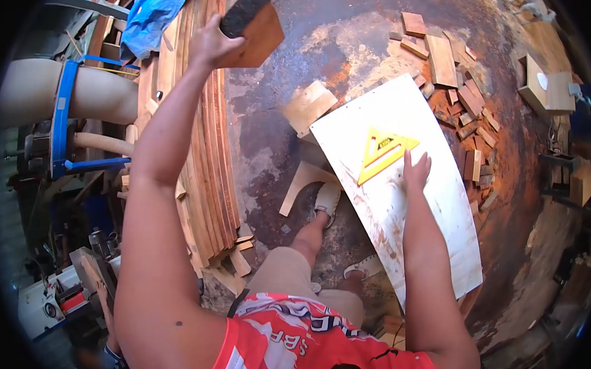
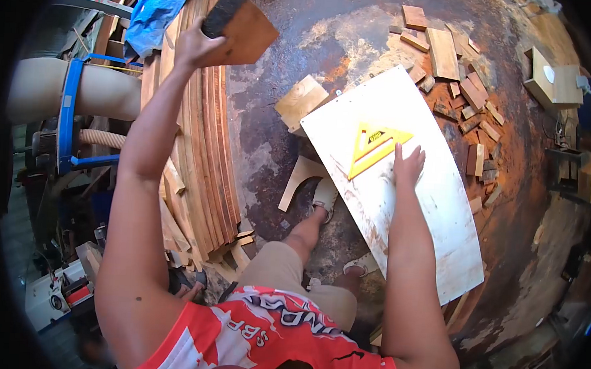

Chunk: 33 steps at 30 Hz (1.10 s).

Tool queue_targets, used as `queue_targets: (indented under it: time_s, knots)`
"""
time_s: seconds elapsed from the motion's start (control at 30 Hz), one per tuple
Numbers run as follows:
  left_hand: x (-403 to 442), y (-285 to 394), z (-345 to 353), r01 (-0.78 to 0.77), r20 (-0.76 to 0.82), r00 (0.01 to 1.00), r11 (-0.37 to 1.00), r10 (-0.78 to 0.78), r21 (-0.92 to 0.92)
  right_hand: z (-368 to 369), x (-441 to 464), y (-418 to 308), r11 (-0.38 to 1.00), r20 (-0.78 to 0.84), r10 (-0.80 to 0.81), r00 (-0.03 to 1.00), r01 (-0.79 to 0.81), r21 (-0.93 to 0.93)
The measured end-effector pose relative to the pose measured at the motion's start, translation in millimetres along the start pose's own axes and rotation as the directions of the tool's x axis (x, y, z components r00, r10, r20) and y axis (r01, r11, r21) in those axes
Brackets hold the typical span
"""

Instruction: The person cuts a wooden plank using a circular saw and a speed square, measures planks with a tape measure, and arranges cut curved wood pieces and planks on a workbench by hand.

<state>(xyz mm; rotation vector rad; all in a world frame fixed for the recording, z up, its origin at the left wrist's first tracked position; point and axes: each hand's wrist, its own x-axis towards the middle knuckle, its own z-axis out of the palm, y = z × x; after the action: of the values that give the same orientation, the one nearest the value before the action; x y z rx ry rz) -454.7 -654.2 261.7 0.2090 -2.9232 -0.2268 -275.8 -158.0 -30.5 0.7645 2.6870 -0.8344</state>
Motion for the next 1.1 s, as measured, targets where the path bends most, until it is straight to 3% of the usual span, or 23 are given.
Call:
queue_targets:
  time_s: [0.03,0.1,0.2,0.33,0.47,0.53,0.63,0.8,0.87,0.97,1.1]
  knots:
    - [3,1,18,0.076,0.029,0.997,0.995,-0.078,0.07,11,-6,10,1.0,0.011,0.003,1.0,-0.003,-0.01]
    - [14,-15,56,0.121,0.064,0.99,0.991,-0.124,0.052,30,-20,25,0.936,-0.107,-0.29,0.951,0.258,-0.24]
    - [17,-28,118,0.175,0.11,0.978,0.985,-0.175,0.014,45,-18,37,0.89,-0.18,-0.395,0.901,0.327,-0.318]
    - [-6,-43,192,0.238,0.197,0.951,0.971,-0.239,0.032,48,-17,33,0.876,-0.185,-0.387,0.904,0.297,-0.38]
    - [-49,-37,245,0.148,0.254,0.954,0.987,-0.158,0.057,47,-16,30,0.863,-0.145,-0.382,0.913,0.296,-0.41]
    - [-69,-11,248,0.101,0.38,0.921,0.995,-0.087,-0.016,48,-17,30,0.851,-0.167,-0.399,0.902,0.297,-0.432]
    - [-88,-14,270,0.205,0.478,0.878,0.923,-0.026,-0.326,48,-19,29,0.853,-0.172,-0.406,0.898,0.304,-0.424]
    - [-134,-47,283,0.101,0.422,0.905,0.937,0.053,-0.334,48,-20,30,0.851,-0.174,-0.404,0.898,0.3,-0.43]
    - [-163,-46,268,0.217,0.455,0.89,0.851,0.029,-0.479,52,-18,28,0.852,-0.178,-0.412,0.894,0.309,-0.423]
    - [-257,-51,252,0.28,0.367,0.927,0.793,-0.076,-0.542,51,-17,32,0.847,-0.185,-0.42,0.889,0.31,-0.433]
    - [-438,-51,240,0.527,0.521,0.805,0.748,-0.285,-0.405,57,-13,38,0.843,-0.194,-0.421,0.886,0.303,-0.445]
